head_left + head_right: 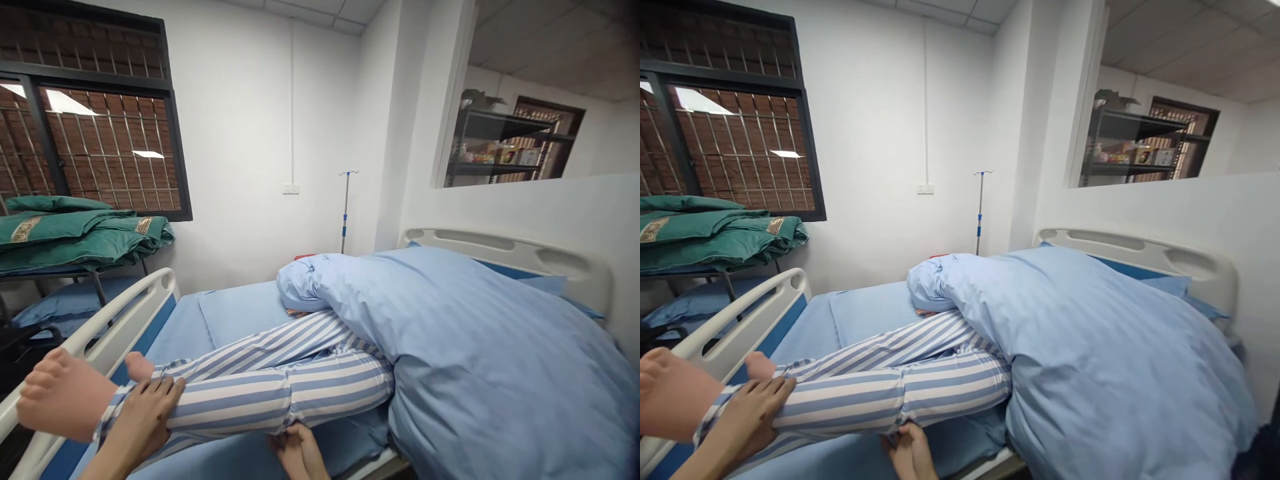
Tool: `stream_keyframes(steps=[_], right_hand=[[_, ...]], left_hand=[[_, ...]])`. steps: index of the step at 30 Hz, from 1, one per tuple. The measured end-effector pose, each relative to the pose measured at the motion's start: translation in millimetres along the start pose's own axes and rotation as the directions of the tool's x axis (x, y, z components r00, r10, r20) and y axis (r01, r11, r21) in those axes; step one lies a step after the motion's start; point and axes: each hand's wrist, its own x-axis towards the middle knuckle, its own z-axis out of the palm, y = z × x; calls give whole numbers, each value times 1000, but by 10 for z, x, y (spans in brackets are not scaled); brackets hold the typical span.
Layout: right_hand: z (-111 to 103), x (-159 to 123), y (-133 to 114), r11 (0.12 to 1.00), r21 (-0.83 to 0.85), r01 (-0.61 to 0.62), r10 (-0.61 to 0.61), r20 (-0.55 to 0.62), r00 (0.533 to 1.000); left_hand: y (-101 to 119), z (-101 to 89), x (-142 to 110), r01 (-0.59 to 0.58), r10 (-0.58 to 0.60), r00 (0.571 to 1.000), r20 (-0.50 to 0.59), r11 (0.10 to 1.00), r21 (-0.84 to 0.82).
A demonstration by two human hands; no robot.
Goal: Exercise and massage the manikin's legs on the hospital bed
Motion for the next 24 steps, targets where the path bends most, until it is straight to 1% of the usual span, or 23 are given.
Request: stream_keyframes(steps=[2,5,7,10,13,17,19,21,24], right_hand=[[-41,1,6,1000,23,-7,7,17,1000],[-25,-65,-73,1000,17,-24,23,70,997],[43,-138,-166,1000,11,-7,6,99,995],[218,-268,-347,999,11,40,-41,156,987],[445,-382,-553,999,7,45,-45,217,975],[703,-448,-770,998,-28,49,-40,263,964],[764,-451,-820,996,-51,68,-52,264,963],[779,-446,-832,994,-76,72,-51,248,967],[758,-436,-816,994,-95,61,-39,223,974]], left_hand=[[13,51,-23,2,-2,1000,14,1000,-27],[28,168,-53,54,-52,998,27,995,-85],[44,263,-65,95,-89,995,44,984,-151],[111,421,-58,147,-146,989,28,947,-287],[249,609,-14,175,-182,983,16,916,-360],[524,870,84,216,-220,974,46,862,-459],[673,969,124,245,-248,967,64,822,-515],[801,1038,142,265,-258,962,91,793,-549],[909,1103,132,282,-274,956,102,768,-575]])
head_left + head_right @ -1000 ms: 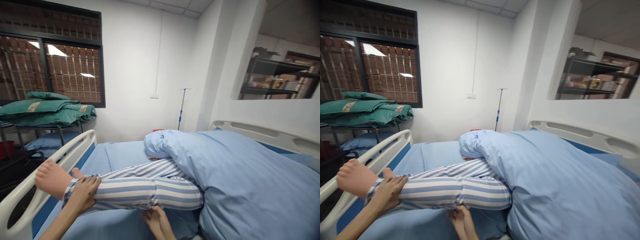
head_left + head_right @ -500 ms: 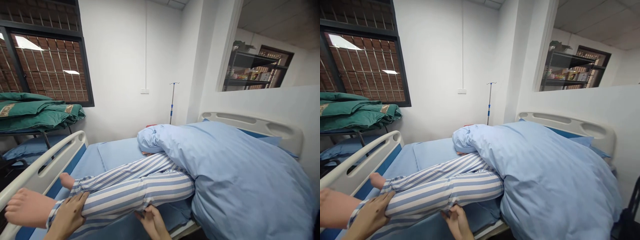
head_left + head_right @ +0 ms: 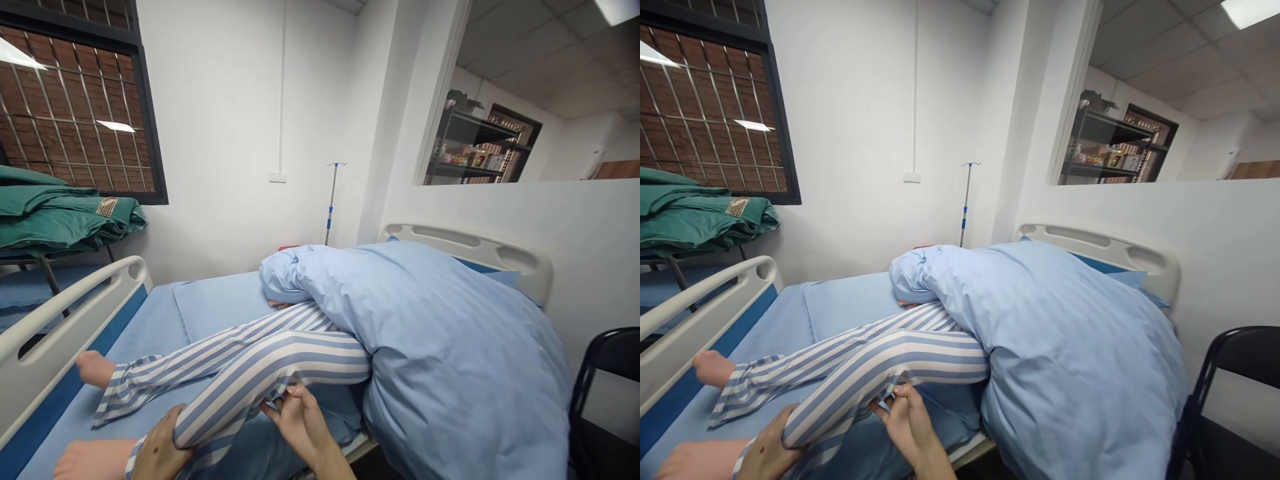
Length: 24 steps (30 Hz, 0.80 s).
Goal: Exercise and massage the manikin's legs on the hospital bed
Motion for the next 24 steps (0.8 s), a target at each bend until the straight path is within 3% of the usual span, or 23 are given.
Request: stream_keyframes(steps=[11,14,19,24], right_hand=[[-174,-52,120,1000,24,15,-13,-79,997],[-248,-71,199,999,36,35,-30,-136,990],[-339,-39,347,998,63,5,8,-197,980],[-537,35,597,994,71,-85,98,-202,974]], left_hand=[[-320,-57,71,-200,213,965,-154,975,95],[-438,-209,102,-250,278,948,-153,952,179],[-611,-568,109,-265,291,955,-51,920,288],[-572,-933,-33,-250,262,965,11,904,346]])
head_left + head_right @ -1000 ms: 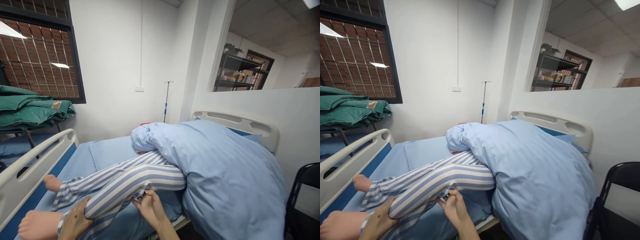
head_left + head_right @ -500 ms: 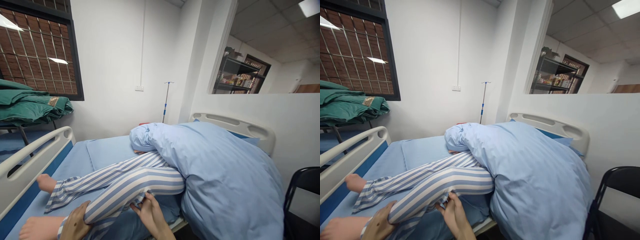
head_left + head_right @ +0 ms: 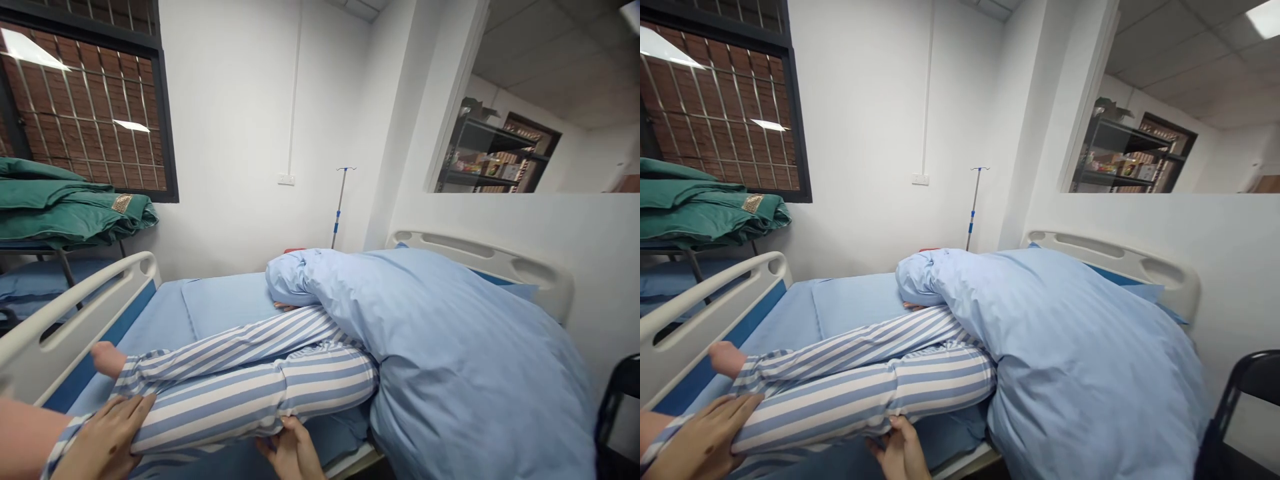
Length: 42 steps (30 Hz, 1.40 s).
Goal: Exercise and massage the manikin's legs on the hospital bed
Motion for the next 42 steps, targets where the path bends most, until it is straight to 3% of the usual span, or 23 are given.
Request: stream_keyframes(steps=[4,8,13,19,24,30,35,42], right_hand=[[-183,89,194,999,-23,-37,35,-84,996],[-300,110,245,998,-23,-53,49,-138,989],[-302,93,130,991,1,-134,133,-147,980],[-67,-42,-92,999,-27,-18,17,-31,999],[227,-145,-313,999,16,49,-50,82,995],[380,-137,-434,998,-21,60,-58,92,994],[346,-134,-412,996,-33,84,-81,103,991],[196,-108,-375,998,-22,54,-53,54,997]], left_hand=[[153,-211,-96,18,-23,995,96,998,57],[252,-200,-156,31,-41,985,166,998,59],[239,-80,-201,53,-58,981,184,998,33],[243,219,-131,107,-104,994,44,992,-71],[465,565,-1,184,-185,983,15,963,-196],[705,813,66,270,-276,961,18,918,-290],[682,891,53,248,-261,965,-4,922,-296],[561,791,31,159,-170,985,-22,953,-259]])
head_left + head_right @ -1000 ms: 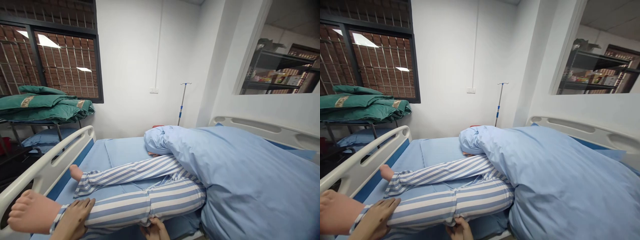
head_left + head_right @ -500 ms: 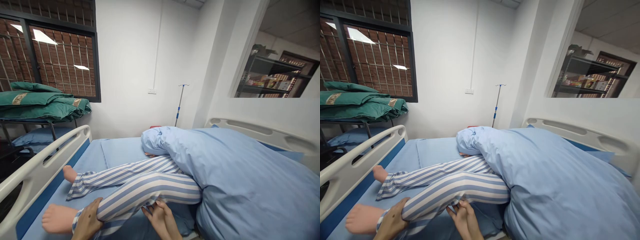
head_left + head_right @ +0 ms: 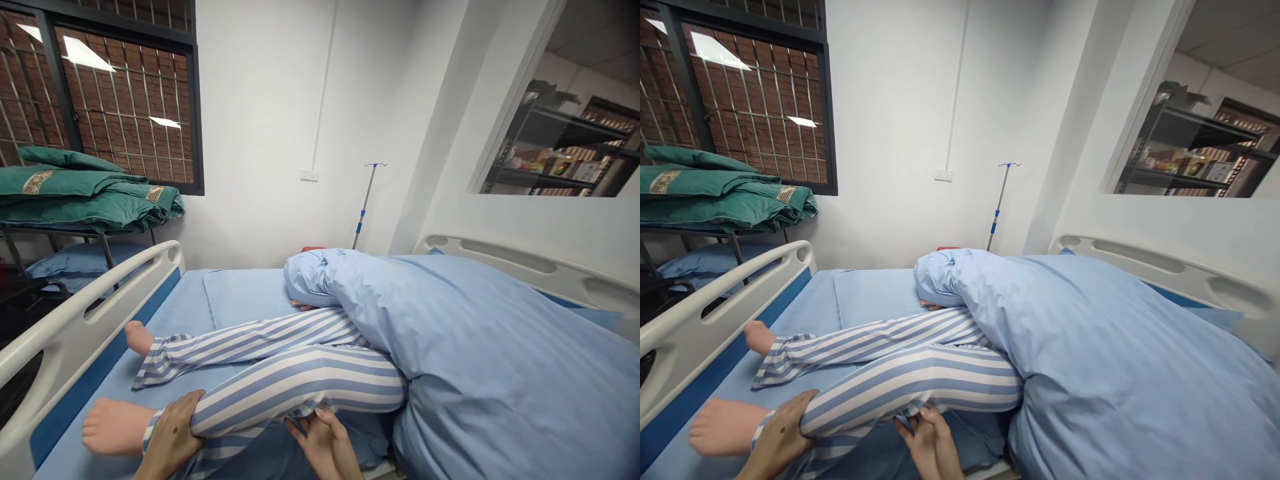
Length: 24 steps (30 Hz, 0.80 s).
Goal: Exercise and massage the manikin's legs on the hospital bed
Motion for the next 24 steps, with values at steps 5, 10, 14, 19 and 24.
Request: stream_keyframes(steps=[5,10,14,19,24], right_hand=[[-118,-19,85,1000,17,0,1,-26,1000],[-264,18,254,999,0,-46,46,-20,999],[-485,119,465,995,-28,-96,94,-65,993],[-771,274,739,989,-67,-129,116,-167,979],[-898,361,819,987,-89,-131,111,-195,975]], left_hand=[[-198,-3,-20,-91,92,995,-23,994,55],[-520,-78,-78,-133,137,990,-22,982,134],[-654,-326,-153,-108,103,994,36,974,201],[-600,-577,-195,-97,60,987,148,961,258],[-574,-655,-139,-95,44,979,200,962,256]])
